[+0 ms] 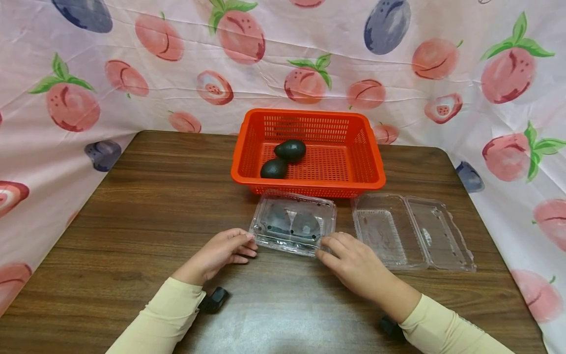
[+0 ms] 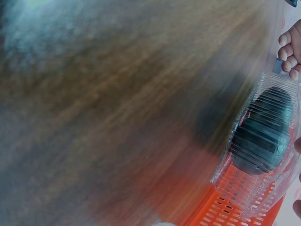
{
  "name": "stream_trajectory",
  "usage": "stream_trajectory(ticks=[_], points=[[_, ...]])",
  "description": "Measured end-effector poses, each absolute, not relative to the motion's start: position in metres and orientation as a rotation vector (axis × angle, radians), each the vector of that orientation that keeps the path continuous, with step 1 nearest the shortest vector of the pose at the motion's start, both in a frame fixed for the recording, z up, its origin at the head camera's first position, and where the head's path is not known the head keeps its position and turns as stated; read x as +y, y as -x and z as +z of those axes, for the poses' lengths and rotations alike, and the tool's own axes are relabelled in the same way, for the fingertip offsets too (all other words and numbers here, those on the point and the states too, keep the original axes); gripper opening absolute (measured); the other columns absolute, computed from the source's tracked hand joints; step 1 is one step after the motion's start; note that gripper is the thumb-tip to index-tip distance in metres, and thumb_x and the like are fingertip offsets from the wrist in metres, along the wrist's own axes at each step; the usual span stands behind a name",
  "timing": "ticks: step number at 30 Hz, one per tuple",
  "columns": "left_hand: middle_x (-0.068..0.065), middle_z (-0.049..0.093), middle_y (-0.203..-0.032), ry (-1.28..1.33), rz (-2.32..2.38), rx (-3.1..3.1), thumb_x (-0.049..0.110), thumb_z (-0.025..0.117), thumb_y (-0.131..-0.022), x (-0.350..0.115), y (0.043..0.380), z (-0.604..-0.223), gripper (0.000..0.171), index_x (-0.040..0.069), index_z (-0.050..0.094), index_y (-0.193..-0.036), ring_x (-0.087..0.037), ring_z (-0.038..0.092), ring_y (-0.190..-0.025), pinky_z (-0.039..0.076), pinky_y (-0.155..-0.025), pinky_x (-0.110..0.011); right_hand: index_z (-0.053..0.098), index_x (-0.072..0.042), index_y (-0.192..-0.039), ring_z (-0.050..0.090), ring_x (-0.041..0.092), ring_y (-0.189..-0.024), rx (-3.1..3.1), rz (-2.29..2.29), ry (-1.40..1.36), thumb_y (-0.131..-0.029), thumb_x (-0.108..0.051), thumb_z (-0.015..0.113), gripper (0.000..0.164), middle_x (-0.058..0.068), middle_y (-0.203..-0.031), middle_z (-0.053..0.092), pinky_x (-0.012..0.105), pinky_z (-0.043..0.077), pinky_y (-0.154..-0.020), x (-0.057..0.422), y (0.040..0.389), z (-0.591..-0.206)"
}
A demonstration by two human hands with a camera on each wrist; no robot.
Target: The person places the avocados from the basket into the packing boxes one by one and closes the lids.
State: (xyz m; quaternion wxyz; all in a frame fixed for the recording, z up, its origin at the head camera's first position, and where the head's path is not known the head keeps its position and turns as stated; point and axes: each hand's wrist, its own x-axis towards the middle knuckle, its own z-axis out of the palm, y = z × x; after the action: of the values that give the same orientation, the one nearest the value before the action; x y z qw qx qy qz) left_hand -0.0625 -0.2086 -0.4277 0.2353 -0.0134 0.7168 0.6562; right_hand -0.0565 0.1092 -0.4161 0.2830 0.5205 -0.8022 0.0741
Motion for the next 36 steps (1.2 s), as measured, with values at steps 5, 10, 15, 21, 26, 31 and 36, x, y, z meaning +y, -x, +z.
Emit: stream_trajectory(ticks=[5, 10, 15, 21, 26, 31, 36], points=[[-0.010, 0.063, -0.095, 0.062, 1.795, 2.025, 0.017, 0.049, -0.099, -0.204, 0.066, -0.427, 0.019, -0.001, 0.055, -0.102, -0.015, 0.065, -0.085, 0.054, -0.075, -0.030, 0.068, -0.008, -0.099, 0.059, 0.025, -0.099, -2.149, 0.179, -1.393, -0.082, -0.006, 0.057, 0.020, 0.008, -0.105, 0.062, 0.038, 0.050, -0.090, 0.110, 0.057, -0.416], [-0.013, 0.064, -0.094, 0.072, 1.760, 2.109, 0.014, 0.052, -0.097, -0.200, 0.067, -0.425, 0.015, -0.001, 0.056, -0.098, -0.016, 0.065, -0.084, 0.054, -0.073, -0.030, 0.068, -0.008, -0.099, 0.060, 0.025, -0.099, -2.147, 0.204, -1.397, -0.080, -0.008, 0.061, 0.020, 0.008, -0.104, 0.062, 0.039, 0.050, -0.089, 0.111, 0.057, -0.417], [-0.012, 0.063, -0.093, 0.076, 1.717, 2.189, 0.012, 0.053, -0.095, -0.197, 0.065, -0.421, 0.015, -0.001, 0.057, -0.095, -0.018, 0.065, -0.084, 0.053, -0.073, -0.032, 0.068, -0.007, -0.099, 0.060, 0.026, -0.098, -2.154, 0.275, -1.401, -0.086, -0.009, 0.055, 0.018, 0.009, -0.104, 0.062, 0.039, 0.050, -0.089, 0.111, 0.057, -0.416], [-0.013, 0.065, -0.095, 0.066, 1.637, 2.308, 0.013, 0.054, -0.094, -0.195, 0.064, -0.417, 0.016, -0.002, 0.058, -0.094, -0.024, 0.065, -0.090, 0.051, -0.074, -0.034, 0.067, -0.008, -0.106, 0.061, 0.026, -0.097, -2.226, 0.457, -1.269, -0.098, -0.018, 0.043, 0.028, 0.010, -0.106, 0.063, 0.039, 0.052, -0.082, 0.110, 0.053, -0.413], [-0.014, 0.066, -0.094, 0.039, 1.561, 2.419, 0.013, 0.054, -0.093, -0.194, 0.063, -0.414, 0.015, -0.001, 0.059, -0.093, -0.024, 0.064, -0.089, 0.049, -0.074, -0.032, 0.062, -0.006, -0.118, 0.062, 0.026, -0.097, -2.408, 0.596, -1.014, -0.081, -0.012, 0.070, 0.039, 0.011, -0.111, 0.060, 0.040, 0.055, -0.072, 0.109, 0.042, -0.409], [-0.011, 0.065, -0.088, 0.028, 1.487, 2.515, 0.012, 0.056, -0.090, -0.193, 0.063, -0.412, 0.012, 0.001, 0.061, -0.092, -0.020, 0.059, -0.084, 0.045, -0.073, -0.030, 0.054, -0.003, -0.130, 0.061, 0.029, -0.107, -2.665, 0.723, -0.787, -0.080, -0.015, 0.076, 0.056, 0.013, -0.122, 0.057, 0.044, 0.053, -0.085, 0.104, 0.032, -0.408], [-0.007, 0.064, -0.085, 0.006, 1.425, 2.578, 0.011, 0.055, -0.089, -0.192, 0.063, -0.413, 0.010, 0.003, 0.062, -0.092, -0.016, 0.055, -0.080, 0.043, -0.072, -0.030, 0.047, 0.000, -0.136, 0.058, 0.030, -0.113, -2.818, 0.817, -0.628, -0.084, -0.019, 0.074, 0.062, 0.015, -0.127, 0.054, 0.049, 0.049, -0.092, 0.100, 0.029, -0.407]])
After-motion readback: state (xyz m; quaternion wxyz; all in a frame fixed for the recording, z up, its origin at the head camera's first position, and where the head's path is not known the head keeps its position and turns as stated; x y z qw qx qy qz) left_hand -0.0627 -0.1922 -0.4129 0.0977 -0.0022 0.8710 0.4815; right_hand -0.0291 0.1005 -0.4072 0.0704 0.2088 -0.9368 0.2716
